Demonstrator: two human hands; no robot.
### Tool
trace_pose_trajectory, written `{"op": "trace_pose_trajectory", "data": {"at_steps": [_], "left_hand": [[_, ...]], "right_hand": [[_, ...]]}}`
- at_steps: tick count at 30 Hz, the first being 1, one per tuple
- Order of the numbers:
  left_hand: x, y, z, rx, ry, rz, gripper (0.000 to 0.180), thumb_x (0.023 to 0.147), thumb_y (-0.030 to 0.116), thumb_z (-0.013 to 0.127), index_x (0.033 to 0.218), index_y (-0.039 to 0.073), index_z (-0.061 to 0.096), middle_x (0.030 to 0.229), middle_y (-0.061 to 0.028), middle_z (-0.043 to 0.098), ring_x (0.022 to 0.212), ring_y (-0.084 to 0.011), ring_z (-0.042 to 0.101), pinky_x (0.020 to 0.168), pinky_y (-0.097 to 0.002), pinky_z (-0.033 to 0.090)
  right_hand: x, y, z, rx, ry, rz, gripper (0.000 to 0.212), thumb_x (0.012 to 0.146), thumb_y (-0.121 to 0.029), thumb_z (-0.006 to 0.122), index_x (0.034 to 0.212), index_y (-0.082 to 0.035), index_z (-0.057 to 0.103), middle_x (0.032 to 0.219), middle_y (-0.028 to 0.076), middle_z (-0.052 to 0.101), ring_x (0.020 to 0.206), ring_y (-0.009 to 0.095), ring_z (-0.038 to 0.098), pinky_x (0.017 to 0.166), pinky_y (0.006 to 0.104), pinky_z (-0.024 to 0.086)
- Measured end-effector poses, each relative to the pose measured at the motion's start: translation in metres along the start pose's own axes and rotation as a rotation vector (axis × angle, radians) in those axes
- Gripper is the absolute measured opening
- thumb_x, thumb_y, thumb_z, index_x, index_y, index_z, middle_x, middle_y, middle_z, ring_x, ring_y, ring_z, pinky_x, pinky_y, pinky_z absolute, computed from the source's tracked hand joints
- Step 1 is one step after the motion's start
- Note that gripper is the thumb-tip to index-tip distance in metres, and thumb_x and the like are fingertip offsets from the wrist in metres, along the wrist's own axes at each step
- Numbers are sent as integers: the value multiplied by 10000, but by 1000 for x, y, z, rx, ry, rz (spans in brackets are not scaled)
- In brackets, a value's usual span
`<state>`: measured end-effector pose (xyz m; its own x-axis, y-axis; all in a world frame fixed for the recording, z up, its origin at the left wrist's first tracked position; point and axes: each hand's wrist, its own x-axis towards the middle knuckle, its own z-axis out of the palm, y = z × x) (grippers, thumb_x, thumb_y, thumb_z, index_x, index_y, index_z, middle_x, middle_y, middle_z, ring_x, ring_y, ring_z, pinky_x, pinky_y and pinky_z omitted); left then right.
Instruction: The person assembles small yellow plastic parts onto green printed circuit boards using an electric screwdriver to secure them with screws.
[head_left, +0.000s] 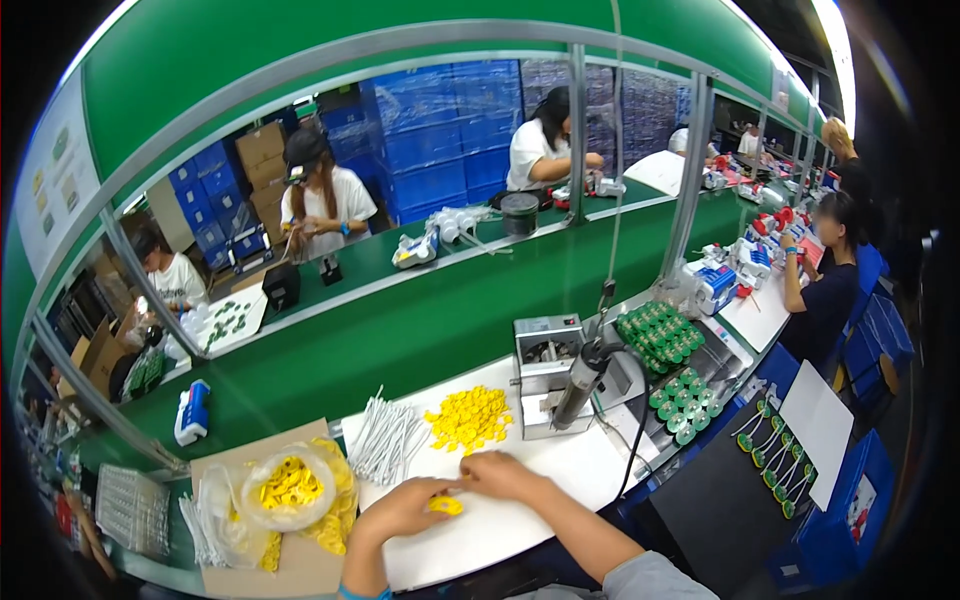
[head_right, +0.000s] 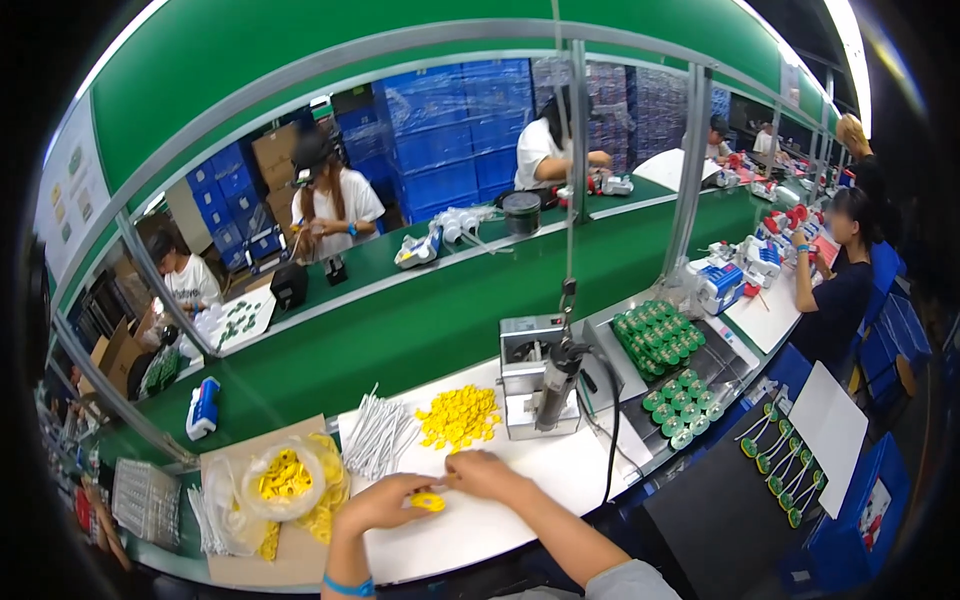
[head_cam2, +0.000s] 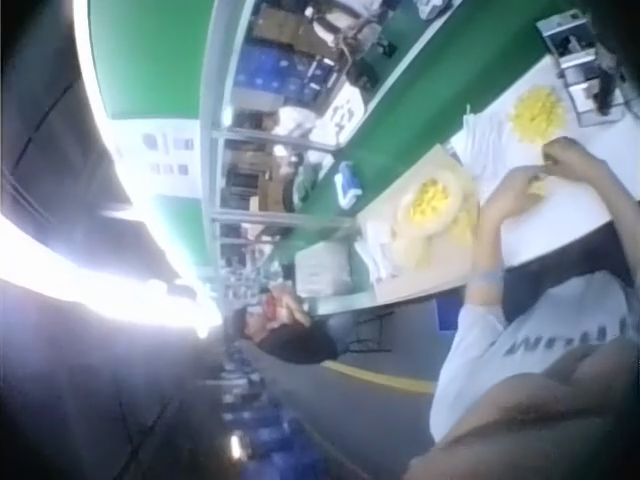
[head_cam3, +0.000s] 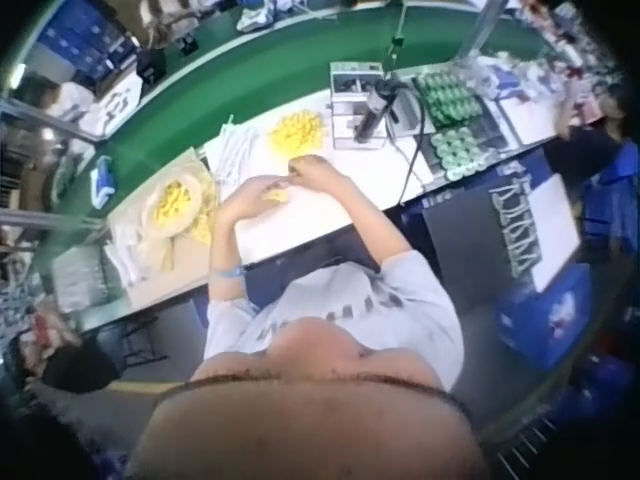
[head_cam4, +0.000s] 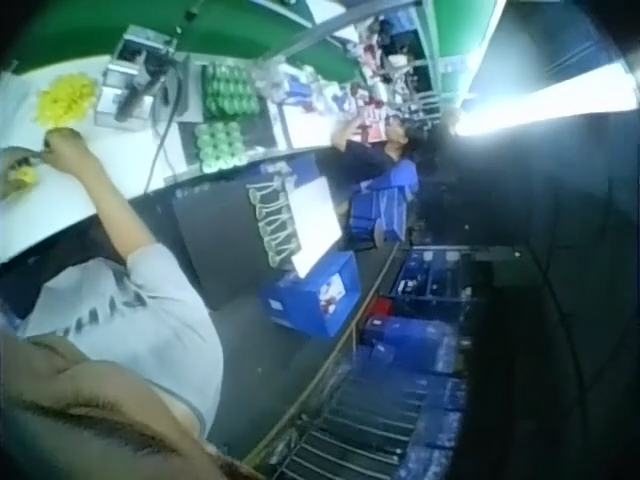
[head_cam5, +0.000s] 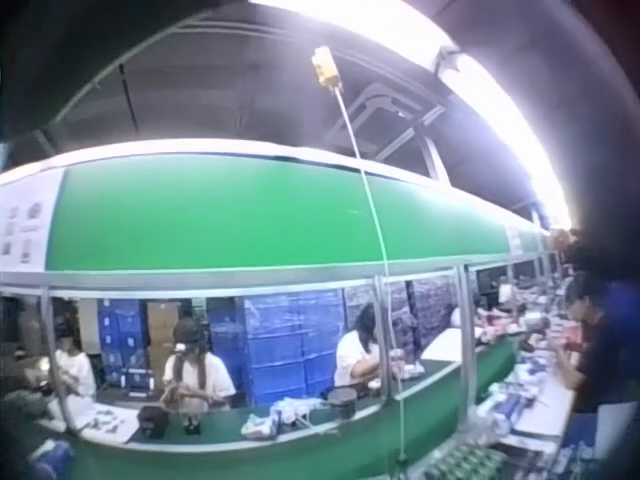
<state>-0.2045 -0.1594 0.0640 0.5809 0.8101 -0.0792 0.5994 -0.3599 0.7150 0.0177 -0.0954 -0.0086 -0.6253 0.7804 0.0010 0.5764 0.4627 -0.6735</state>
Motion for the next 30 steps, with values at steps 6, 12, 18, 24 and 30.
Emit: {"op": "trace_pose_trajectory", "data": {"at_steps": [6,12,18,24,30], "left_hand": [[52,-100,36,-34,318,32,454,775,140,787,1189,7,657,1136,-184,693,1048,-350,651,931,-402,511],[32,-224,33,-214,387,52,566,749,71,777,1278,42,581,1134,-127,672,993,-271,633,864,-356,514],[4,-266,13,-483,396,24,623,733,58,788,1306,89,544,1055,-37,679,904,-133,597,760,-287,466],[5,-285,38,-186,414,66,641,768,91,798,1349,53,528,1122,-113,665,1059,-258,605,921,-357,470],[13,-292,52,-191,455,43,678,770,86,783,1381,35,494,1255,-183,608,1169,-359,541,1015,-416,444]], "right_hand": [[42,50,36,488,218,201,187,932,-164,696,983,16,693,724,67,691,579,100,640,521,271,518],[99,65,107,411,318,247,180,915,-149,712,930,29,692,716,91,696,564,131,637,530,281,495],[133,50,156,-81,365,131,185,877,-177,744,946,-27,661,799,81,671,662,203,658,607,328,514],[145,46,169,51,345,70,205,830,-123,784,949,-20,651,743,68,621,642,154,607,590,291,485],[152,60,190,588,347,235,154,868,-86,770,917,7,658,752,24,645,636,64,571,561,234,456]]}}
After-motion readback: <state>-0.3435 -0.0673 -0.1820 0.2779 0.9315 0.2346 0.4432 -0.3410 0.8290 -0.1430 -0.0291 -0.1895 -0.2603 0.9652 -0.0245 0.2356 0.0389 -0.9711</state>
